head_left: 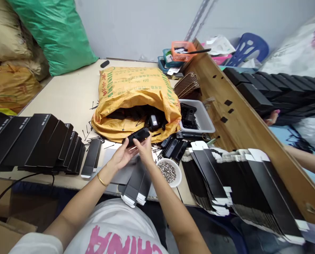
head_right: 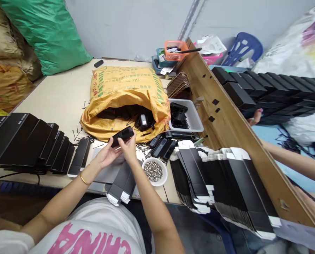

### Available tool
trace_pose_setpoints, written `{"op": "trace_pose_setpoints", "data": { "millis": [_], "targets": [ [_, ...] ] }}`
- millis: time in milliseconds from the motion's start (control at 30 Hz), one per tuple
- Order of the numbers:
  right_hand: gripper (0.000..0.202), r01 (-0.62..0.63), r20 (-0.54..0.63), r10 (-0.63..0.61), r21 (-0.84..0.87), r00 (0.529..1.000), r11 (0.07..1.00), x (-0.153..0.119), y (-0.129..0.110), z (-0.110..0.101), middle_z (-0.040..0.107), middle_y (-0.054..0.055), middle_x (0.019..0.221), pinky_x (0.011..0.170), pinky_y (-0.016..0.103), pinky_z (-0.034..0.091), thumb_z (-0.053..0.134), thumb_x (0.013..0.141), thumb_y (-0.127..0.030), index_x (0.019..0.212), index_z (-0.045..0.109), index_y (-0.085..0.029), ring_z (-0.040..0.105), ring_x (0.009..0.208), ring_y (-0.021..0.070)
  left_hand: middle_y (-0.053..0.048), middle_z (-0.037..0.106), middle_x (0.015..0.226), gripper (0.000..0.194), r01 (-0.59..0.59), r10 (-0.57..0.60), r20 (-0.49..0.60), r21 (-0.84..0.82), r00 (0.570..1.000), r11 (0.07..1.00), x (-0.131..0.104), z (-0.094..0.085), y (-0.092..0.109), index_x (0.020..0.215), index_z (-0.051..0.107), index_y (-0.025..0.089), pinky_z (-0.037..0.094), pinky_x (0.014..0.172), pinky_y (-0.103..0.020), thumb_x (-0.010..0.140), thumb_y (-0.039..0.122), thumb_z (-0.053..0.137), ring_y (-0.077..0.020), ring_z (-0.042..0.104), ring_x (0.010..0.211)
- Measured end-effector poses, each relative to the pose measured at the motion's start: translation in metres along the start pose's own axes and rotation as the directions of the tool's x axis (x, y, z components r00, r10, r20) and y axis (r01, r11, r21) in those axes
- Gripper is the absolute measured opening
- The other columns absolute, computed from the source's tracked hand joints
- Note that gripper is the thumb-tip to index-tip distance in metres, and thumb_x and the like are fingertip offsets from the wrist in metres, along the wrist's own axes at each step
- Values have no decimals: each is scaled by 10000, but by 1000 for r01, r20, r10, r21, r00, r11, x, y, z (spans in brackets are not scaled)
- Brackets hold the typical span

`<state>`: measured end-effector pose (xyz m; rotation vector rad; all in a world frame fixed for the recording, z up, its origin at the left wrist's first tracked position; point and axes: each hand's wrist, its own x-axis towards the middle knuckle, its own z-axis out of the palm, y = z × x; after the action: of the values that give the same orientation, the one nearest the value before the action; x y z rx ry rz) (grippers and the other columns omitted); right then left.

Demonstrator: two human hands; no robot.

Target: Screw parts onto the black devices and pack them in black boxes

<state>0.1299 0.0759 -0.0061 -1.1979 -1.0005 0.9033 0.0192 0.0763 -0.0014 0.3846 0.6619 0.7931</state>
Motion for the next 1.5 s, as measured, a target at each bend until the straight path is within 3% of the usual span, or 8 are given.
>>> {"op": "trace_pose_setpoints", "data": {
  "millis": [167, 333, 500, 667, 900, 1033, 1233, 1500],
  "targets": [
    [195, 1, 23, 12, -502, 1000, 865, -53, -10, -61, 632, 67, 958, 792, 334, 472, 460, 865, -342, 958, 573, -213, 587, 902, 209, -39, 683, 994, 249, -197, 186, -186, -41, 965, 980, -14, -8, 1, 941, 626, 176, 502, 858, -286, 717, 220, 728, -143, 640, 891],
    [150, -90, -34, 202, -958, 979, 273, -84, 4, -138, 622, 102, 830, 783, 356, 426, 447, 814, -157, 755, 585, -173, 556, 853, 240, 10, 680, 883, 303, -298, 288, -288, 12, 913, 955, -22, -21, 23, 884, 616, 189, 512, 837, -288, 633, 174, 784, -117, 646, 820],
    [159, -73, -30, 217, -978, 976, 195, -91, 16, -140, 621, 102, 859, 784, 336, 414, 438, 844, -187, 782, 583, -172, 539, 891, 245, -73, 688, 906, 187, -104, 31, -303, -229, 952, 968, -21, -8, 14, 933, 615, 144, 549, 813, -335, 817, 290, 631, -169, 664, 845],
    [129, -1, 27, 213, -991, 977, 131, -88, 14, -139, 619, 113, 884, 737, 326, 402, 461, 819, -176, 777, 582, -171, 544, 847, 237, -58, 694, 923, 113, -91, 5, -296, -277, 955, 956, -18, -2, 2, 957, 612, 146, 553, 827, -325, 870, 160, 540, -152, 669, 847],
    [211, -59, -36, 88, -963, 995, 263, -89, 14, -148, 647, 86, 791, 699, 325, 410, 406, 846, -254, 812, 603, -187, 568, 782, 228, -69, 698, 882, 119, -74, -12, -294, -281, 956, 957, -15, -3, 0, 947, 614, 132, 550, 836, -311, 883, 160, 517, -151, 674, 835],
    [218, -201, -178, 93, -849, 980, 488, -92, 17, -150, 667, 72, 786, 692, 327, 424, 451, 820, -319, 778, 627, -198, 588, 734, 214, -65, 698, 859, 118, -63, -22, -284, -286, 958, 956, -16, -1, -3, 931, 617, 127, 549, 837, -308, 886, 163, 513, -146, 676, 818],
    [304, -370, -339, 305, -148, 890, 917, -95, 11, -144, 681, 57, 746, 591, 303, 465, 660, 682, -418, 840, 659, -159, 549, 574, 147, -59, 702, 858, 117, -49, -28, -273, -272, 962, 961, -21, 6, -6, 905, 618, 123, 550, 825, -290, 888, 167, 511, -137, 675, 802],
    [254, -322, -208, 381, 268, 901, 908, -98, -10, -103, 664, -2, 738, 610, 275, 508, 781, 601, -324, 791, 663, -203, 575, 595, 111, -58, 696, 882, 91, -41, -38, -276, -274, 960, 961, -24, 13, -10, 910, 623, 132, 541, 830, -291, 856, 185, 573, -140, 668, 812]
  ]
}}
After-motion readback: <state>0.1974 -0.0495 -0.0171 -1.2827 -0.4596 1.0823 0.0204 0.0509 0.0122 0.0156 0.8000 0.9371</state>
